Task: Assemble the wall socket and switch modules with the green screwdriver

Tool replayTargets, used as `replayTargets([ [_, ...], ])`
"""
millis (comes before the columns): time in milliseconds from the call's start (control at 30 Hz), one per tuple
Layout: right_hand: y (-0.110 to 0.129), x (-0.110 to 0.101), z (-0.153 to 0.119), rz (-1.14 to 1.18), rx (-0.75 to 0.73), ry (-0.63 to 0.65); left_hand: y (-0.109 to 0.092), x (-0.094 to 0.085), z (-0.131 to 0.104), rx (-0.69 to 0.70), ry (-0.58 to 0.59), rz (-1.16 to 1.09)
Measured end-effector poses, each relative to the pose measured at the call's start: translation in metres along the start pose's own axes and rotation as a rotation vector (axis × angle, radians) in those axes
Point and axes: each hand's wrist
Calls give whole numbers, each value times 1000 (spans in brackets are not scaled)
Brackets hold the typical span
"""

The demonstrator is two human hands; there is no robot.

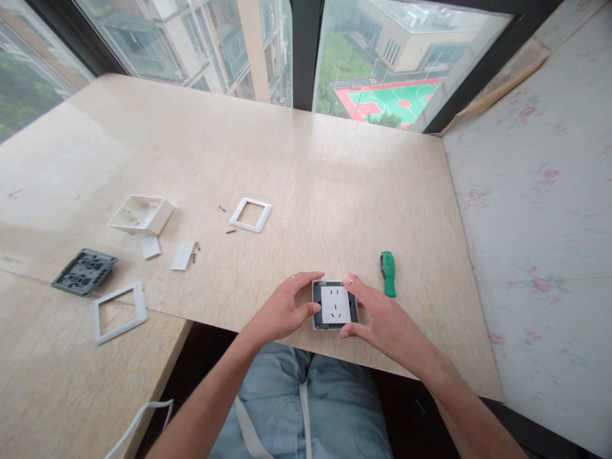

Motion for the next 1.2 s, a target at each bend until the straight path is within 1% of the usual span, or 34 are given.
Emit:
replayTargets([
  [100, 2, -1, 0, 54, 30, -2, -1, -2, 3, -33, 15, -20],
  [167, 0, -2, -1, 145, 51, 6, 0, -3, 5, -46, 24, -46],
  [267, -7, -3, -4, 306, 95, 51, 2, -4, 6, -28, 28, -88],
  [367, -13, -1, -7, 379, 99, 67, 4, -2, 5, -11, 16, -117],
  [433, -13, 0, -7, 357, 94, 55, 5, 0, 4, -12, 0, -124],
  [533, -3, -2, -4, 227, 110, 60, 5, 2, 3, -23, -20, -124],
  [667, 18, -12, 3, 2, 163, 137, 3, 5, 0, -43, -47, -107],
  [800, 32, -20, 7, -127, 221, 203, 0, 4, 1, -69, -54, -103],
  [967, 34, -21, 5, -123, 245, 214, 3, 1, 4, -70, -22, -140],
  [1067, 29, -20, 2, -62, 264, 191, 10, 1, 3, -44, -6, -174],
  [1200, 22, -18, -1, 52, 264, 143, 17, 2, -1, -3, -3, -162],
])
Point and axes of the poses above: each hand's wrist, its own z-axis towards the middle knuckle, its own x-axis out of the palm, y = z × x, and after that the axes turned 4 degrees about -x, right-handed
